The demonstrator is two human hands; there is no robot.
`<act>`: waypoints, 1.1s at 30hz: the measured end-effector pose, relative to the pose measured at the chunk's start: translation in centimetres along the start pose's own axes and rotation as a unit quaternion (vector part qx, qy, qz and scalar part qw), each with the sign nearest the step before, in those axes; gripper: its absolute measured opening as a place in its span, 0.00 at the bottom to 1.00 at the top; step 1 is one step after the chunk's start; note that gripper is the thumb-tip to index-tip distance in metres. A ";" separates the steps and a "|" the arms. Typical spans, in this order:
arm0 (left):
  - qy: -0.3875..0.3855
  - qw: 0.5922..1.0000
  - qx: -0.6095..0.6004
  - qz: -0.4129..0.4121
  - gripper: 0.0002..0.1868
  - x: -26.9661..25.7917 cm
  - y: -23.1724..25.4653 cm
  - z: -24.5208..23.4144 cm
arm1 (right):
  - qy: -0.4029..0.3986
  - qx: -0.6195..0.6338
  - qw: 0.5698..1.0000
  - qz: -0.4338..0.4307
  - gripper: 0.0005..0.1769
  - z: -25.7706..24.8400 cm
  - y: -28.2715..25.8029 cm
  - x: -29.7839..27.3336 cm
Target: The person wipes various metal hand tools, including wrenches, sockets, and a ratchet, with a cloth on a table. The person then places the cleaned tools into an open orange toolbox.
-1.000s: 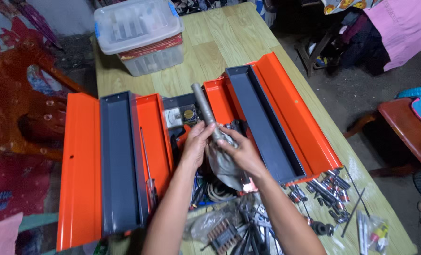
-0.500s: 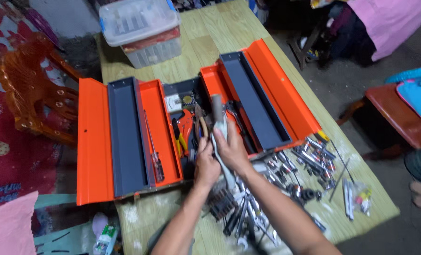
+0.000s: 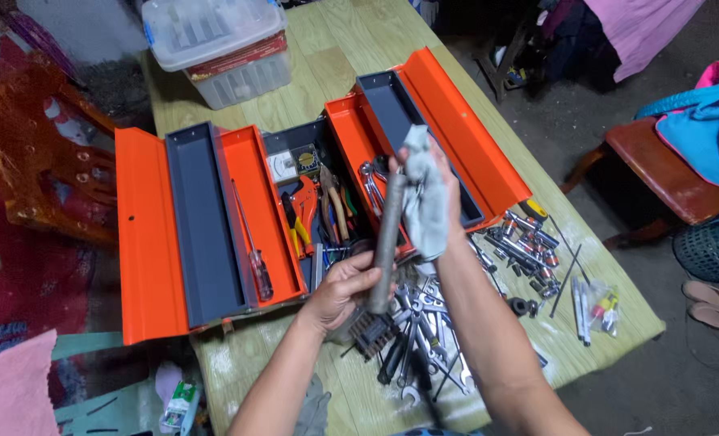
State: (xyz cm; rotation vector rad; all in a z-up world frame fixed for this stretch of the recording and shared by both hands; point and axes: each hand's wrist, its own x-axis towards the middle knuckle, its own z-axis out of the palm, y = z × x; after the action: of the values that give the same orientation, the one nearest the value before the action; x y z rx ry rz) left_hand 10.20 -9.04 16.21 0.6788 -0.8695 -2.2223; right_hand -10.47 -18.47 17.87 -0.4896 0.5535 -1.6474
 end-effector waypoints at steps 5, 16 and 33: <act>0.229 0.968 0.062 0.081 0.14 9.0 0.2 -2.7 | -0.090 -0.463 0.882 0.007 0.23 -2.3 0.1 -1.2; 0.265 0.923 0.211 0.184 0.21 27.4 1.1 -16.9 | 0.086 -0.556 0.824 0.064 0.23 -4.7 7.8 12.5; 0.397 0.739 0.535 0.100 0.21 24.7 0.5 -17.6 | -0.007 -0.778 0.574 0.255 0.24 -2.8 11.6 19.2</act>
State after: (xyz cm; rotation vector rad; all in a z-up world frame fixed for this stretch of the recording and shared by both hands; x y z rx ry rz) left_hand 5.72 -34.03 -0.35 1.7570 -1.5678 -0.8242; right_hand -5.83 -38.64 8.71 -1.4024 1.9089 -0.1667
